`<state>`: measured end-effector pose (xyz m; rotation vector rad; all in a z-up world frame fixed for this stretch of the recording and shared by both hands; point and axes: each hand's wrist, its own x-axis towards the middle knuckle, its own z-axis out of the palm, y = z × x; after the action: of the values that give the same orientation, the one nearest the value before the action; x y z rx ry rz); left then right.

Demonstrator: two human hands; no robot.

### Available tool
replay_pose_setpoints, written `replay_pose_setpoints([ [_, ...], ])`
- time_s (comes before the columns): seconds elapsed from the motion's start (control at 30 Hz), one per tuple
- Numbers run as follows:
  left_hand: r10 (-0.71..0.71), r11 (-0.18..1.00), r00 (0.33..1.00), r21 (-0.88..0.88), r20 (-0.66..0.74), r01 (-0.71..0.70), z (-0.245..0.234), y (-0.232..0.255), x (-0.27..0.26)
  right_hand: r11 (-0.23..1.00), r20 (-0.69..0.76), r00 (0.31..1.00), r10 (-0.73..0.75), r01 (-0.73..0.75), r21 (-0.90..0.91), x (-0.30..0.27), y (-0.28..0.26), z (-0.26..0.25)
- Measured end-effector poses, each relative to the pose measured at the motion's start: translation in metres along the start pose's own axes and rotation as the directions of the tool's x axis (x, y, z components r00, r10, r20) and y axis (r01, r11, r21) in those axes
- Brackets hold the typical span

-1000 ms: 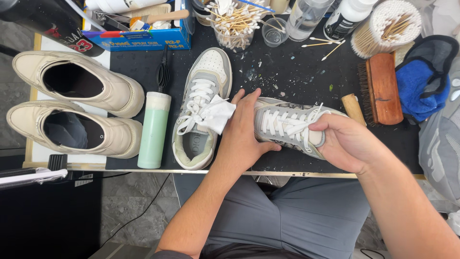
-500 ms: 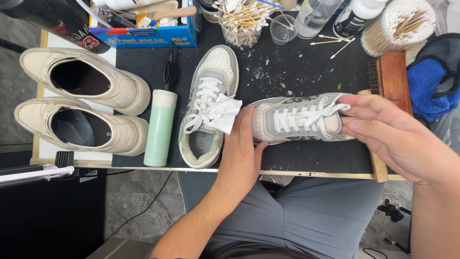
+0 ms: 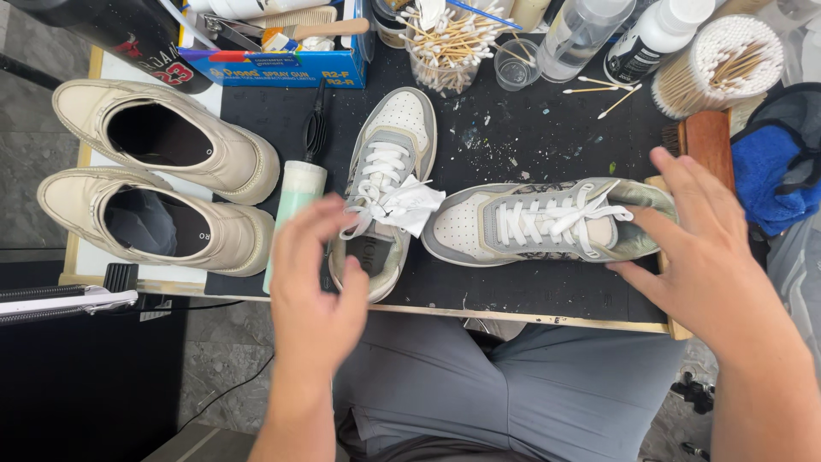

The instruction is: The person ties the laces of a grey sneaker, then sprays a cleaning solution from a bottle onto the shoe. They proceed to scrub the shoe with a wooden brush and use a cotton swab to clean the sole and edges. The person handles the shoe carefully, rotating it to access different areas.

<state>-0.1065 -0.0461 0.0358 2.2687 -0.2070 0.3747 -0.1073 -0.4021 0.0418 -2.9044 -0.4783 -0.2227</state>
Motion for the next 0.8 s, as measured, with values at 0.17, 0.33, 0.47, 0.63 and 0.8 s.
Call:
replay_pose_setpoints([
  [0.17, -0.207, 0.976, 0.952, -0.022, 0.227, 0.217, 0.006, -0.029, 0.025, 0.993, 0.045, 0.996, 0.072, -0.076, 0.095, -0.009, 0.0, -0.001],
  [0.33, -0.385, 0.915, 0.878, -0.007, 0.283, 0.404, 0.014, -0.027, 0.016, 0.986, -0.096, 0.983, 0.157, -0.151, 0.075, -0.035, -0.014, -0.004],
  [0.47, -0.286, 0.954, 0.917, -0.008, 0.279, 0.3, 0.026, -0.012, -0.001, 0.972, -0.213, 0.949, 0.234, -0.224, 0.071, -0.039, -0.027, -0.004],
  [0.63, -0.261, 0.957, 0.916, -0.044, 0.305, 0.287, 0.052, 0.023, -0.036, 0.919, -0.27, 0.885, 0.38, -0.329, 0.216, -0.043, -0.055, 0.026],
  [0.8, -0.149, 0.962, 0.915, -0.157, 0.375, 0.221, 0.057, 0.047, -0.056, 0.886, -0.148, 0.91, 0.388, -0.323, 0.333, -0.045, -0.059, 0.041],
])
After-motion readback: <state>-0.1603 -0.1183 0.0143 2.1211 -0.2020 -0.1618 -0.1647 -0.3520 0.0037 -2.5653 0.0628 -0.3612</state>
